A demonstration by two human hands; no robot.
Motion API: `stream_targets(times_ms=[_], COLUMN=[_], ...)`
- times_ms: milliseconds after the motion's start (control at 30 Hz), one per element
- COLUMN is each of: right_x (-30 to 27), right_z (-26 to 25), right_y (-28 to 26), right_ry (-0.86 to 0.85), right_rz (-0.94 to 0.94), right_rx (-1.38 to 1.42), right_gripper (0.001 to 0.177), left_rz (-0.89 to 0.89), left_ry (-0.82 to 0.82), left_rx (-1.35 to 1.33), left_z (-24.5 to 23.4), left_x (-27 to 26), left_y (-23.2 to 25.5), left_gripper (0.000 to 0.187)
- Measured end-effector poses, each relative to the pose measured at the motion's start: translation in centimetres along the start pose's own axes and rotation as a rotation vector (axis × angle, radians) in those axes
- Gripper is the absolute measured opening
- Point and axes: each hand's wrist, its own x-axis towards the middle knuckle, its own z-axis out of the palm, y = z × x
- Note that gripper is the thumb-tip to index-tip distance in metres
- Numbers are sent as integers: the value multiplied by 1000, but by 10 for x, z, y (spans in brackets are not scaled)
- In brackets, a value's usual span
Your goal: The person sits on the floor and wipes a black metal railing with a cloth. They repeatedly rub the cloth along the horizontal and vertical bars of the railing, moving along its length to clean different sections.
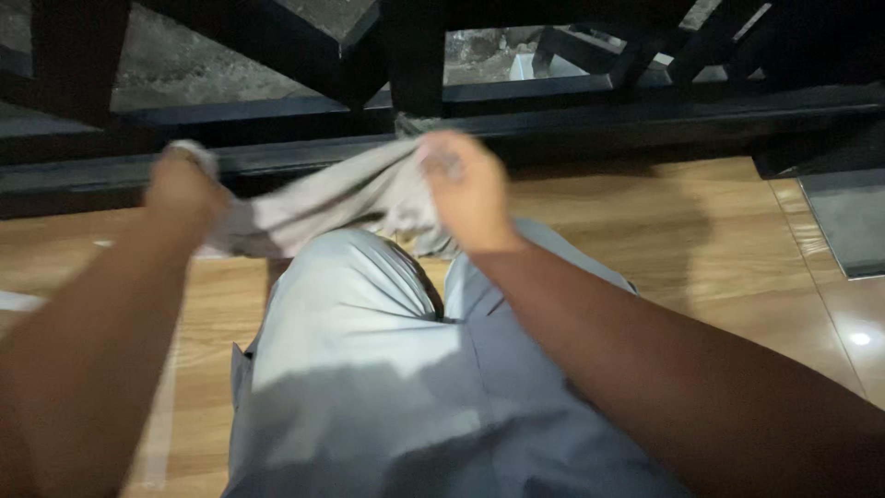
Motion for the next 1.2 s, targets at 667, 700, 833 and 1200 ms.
stream_targets(times_ms=[667,700,833,1200], right_x=[77,75,76,76], right_z=[-23,-25,-24,-6], right_y=[-37,-39,-39,-49], right_ry=[-279,-291,-283,11], right_rz=[-285,-240,-86,-668], right_rx=[-718,-743,-772,-364], right_gripper=[25,23,25,18], left_rz=[568,593,401,496], left_ry=[-398,-395,-426,-212], left_rx=[157,171,118,-95], left_z=[138,137,125,140], left_x=[-176,-180,-197,-171], left_y=[113,116,123,96], left_gripper=[83,89,99,100])
